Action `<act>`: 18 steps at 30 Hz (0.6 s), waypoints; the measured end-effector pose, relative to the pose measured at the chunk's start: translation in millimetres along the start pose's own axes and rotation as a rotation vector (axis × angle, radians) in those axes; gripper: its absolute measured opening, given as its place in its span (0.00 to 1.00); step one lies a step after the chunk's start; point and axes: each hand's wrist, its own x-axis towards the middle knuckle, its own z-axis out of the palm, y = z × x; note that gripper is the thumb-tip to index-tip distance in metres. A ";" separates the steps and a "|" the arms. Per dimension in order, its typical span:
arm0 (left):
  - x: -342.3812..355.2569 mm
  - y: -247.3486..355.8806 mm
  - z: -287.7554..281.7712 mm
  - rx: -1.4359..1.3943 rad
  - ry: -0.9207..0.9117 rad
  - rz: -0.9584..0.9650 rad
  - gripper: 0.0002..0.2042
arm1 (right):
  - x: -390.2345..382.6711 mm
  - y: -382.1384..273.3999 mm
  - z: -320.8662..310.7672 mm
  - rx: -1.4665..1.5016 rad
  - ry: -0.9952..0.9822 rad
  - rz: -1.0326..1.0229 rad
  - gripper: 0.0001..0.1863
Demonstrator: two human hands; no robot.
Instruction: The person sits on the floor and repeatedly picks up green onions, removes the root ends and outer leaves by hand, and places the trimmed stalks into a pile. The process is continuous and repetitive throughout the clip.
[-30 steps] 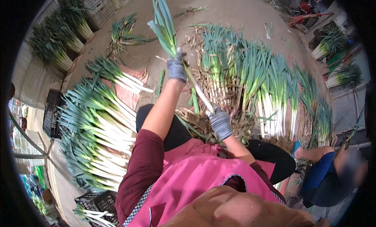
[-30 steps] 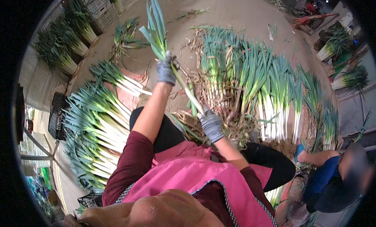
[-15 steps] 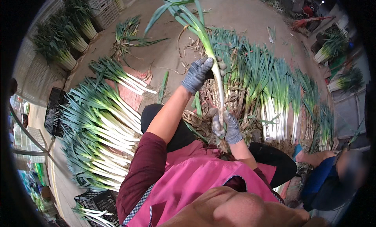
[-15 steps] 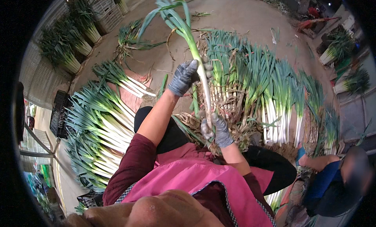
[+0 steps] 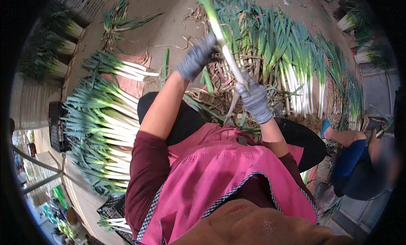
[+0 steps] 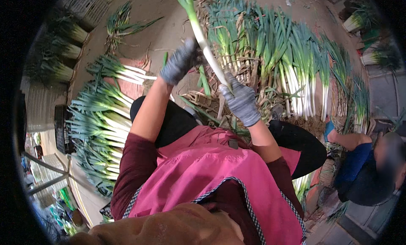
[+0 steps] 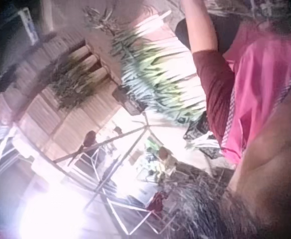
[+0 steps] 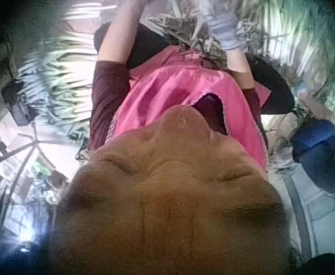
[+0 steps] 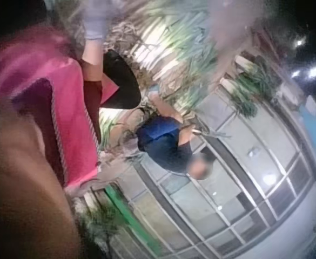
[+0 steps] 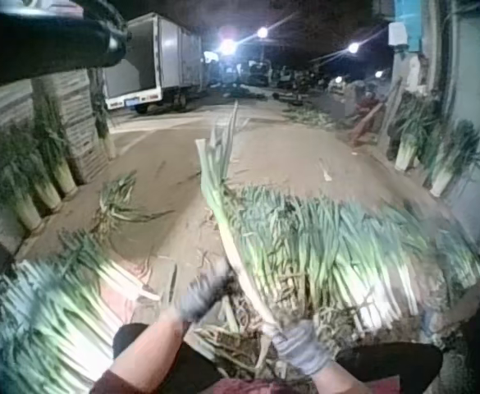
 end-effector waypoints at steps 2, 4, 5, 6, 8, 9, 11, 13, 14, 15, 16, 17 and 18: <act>18.6 9.1 5.0 -0.379 0.238 0.021 0.20 | 2.7 6.1 23.8 -0.172 -0.086 -0.043 0.25; 34.2 -13.4 -12.1 -0.292 0.524 0.018 0.16 | 9.7 7.7 38.1 0.232 -0.253 0.042 0.26; 35.9 -22.6 -17.5 -0.246 0.631 -0.001 0.15 | 12.2 8.7 39.3 0.525 -0.487 0.413 0.27; 36.2 -20.8 -13.3 -0.333 0.637 -0.027 0.11 | 14.4 1.5 36.0 0.602 -0.470 0.526 0.27; 38.0 -13.2 -24.6 -0.449 0.520 -0.043 0.11 | 23.9 -25.5 25.7 0.938 -0.523 0.563 0.28; 44.4 -8.6 -25.4 -0.507 0.443 -0.057 0.11 | 16.3 21.3 47.1 0.965 -0.494 0.542 0.26; 44.3 -3.0 -48.0 -0.518 0.434 0.004 0.11 | 11.5 15.3 42.2 0.823 -0.423 0.418 0.22; 42.4 12.0 -53.0 -0.529 0.412 0.047 0.11 | -11.6 42.2 44.2 0.924 -0.463 0.545 0.17; 38.6 21.5 -58.7 -0.497 0.417 0.098 0.11 | -23.6 55.6 49.6 0.651 -0.336 0.473 0.17; 35.7 27.0 -67.8 -0.486 0.416 0.145 0.11 | -31.3 24.4 24.8 0.572 -0.331 0.543 0.17; 33.9 27.8 -80.8 -0.451 0.417 0.196 0.12 | -48.7 33.8 22.2 0.398 -0.330 0.333 0.16; 34.5 33.1 -84.1 -0.481 0.441 0.200 0.12 | -71.4 56.1 15.5 0.137 -0.312 0.046 0.14; 31.6 36.4 -94.1 -0.488 0.450 0.208 0.12 | -92.7 76.9 9.2 -0.141 -0.223 -0.228 0.12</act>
